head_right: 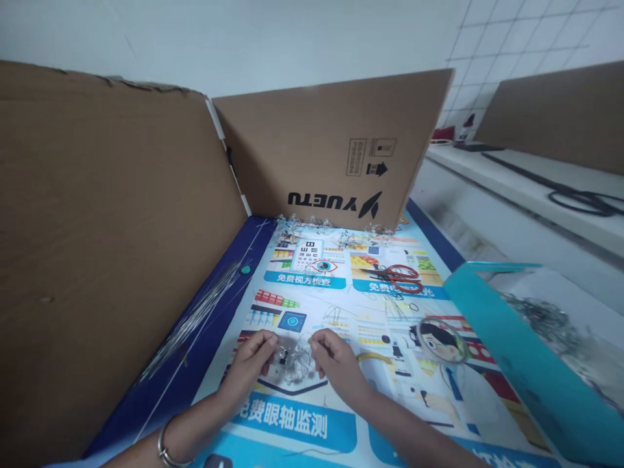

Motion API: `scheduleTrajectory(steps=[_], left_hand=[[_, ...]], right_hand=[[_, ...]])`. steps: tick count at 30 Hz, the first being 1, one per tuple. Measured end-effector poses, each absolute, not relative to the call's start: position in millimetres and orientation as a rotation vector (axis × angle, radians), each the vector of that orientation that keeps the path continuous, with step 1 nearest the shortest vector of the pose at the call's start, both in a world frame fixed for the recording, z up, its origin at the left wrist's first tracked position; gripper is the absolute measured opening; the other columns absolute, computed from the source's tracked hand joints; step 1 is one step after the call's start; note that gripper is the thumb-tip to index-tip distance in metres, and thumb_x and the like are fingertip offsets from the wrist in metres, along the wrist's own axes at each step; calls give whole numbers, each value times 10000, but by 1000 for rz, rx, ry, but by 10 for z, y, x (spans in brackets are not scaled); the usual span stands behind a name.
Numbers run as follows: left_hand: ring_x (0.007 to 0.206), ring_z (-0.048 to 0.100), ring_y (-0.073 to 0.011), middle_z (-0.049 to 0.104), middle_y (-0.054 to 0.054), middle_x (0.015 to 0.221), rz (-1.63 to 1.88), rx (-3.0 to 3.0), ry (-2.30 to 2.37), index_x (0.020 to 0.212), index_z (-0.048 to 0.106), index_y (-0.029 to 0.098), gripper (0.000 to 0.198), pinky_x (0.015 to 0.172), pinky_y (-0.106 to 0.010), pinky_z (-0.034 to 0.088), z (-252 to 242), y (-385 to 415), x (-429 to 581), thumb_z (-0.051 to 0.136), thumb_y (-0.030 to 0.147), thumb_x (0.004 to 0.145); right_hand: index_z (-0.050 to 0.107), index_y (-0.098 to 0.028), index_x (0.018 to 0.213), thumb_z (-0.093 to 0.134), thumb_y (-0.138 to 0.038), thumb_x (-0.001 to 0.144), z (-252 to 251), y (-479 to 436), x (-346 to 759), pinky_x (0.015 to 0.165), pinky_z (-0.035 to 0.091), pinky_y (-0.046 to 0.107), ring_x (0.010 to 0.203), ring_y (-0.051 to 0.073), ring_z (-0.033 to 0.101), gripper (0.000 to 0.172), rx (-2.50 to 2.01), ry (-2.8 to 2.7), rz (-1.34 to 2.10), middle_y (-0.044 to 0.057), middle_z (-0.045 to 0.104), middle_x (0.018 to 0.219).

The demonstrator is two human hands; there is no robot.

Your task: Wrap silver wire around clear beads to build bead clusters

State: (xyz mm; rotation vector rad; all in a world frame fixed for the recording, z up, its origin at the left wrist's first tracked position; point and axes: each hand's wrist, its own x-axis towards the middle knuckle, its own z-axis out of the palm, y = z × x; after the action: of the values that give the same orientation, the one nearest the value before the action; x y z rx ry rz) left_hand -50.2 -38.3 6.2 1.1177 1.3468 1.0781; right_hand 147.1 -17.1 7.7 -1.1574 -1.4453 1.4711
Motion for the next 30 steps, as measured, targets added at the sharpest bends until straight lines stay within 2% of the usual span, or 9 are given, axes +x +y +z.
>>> scheduleTrajectory(steps=[5,8,21,30], left_hand=[[677,482,-155,511,-4,698,1153,1316,1298,669,612,161,294,643,-228,376,165,-345,-542,565,414,812],[737,497,-173,527,-14,697,1145,1371,1259,662,619,165,287,689,-238,376,187,-327,-550,551,390,826],[535,389,-102,436,41,571,1043,1337,1227,744,578,152,253,539,-203,315,38,-278,-585,526,380,841],[541,388,-103,440,32,581,1022,1365,1198,737,603,146,313,530,-204,309,57,-280,-586,527,432,838]], right_hand=[[536,-201,766,536,-522,813,81,-173,1448,455,367,229,454,98,454,325,-1175,-1455,1416,-58,479,549],[539,-199,778,528,-501,825,76,-173,1437,456,365,228,456,96,449,306,-1184,-1468,1402,-60,472,552],[540,-197,847,492,-465,861,-32,-162,1470,460,375,226,480,94,470,273,-1161,-1509,1405,-47,484,623],[547,-199,838,487,-435,859,-41,-154,1471,454,397,209,485,93,476,244,-1148,-1561,1388,-49,476,597]])
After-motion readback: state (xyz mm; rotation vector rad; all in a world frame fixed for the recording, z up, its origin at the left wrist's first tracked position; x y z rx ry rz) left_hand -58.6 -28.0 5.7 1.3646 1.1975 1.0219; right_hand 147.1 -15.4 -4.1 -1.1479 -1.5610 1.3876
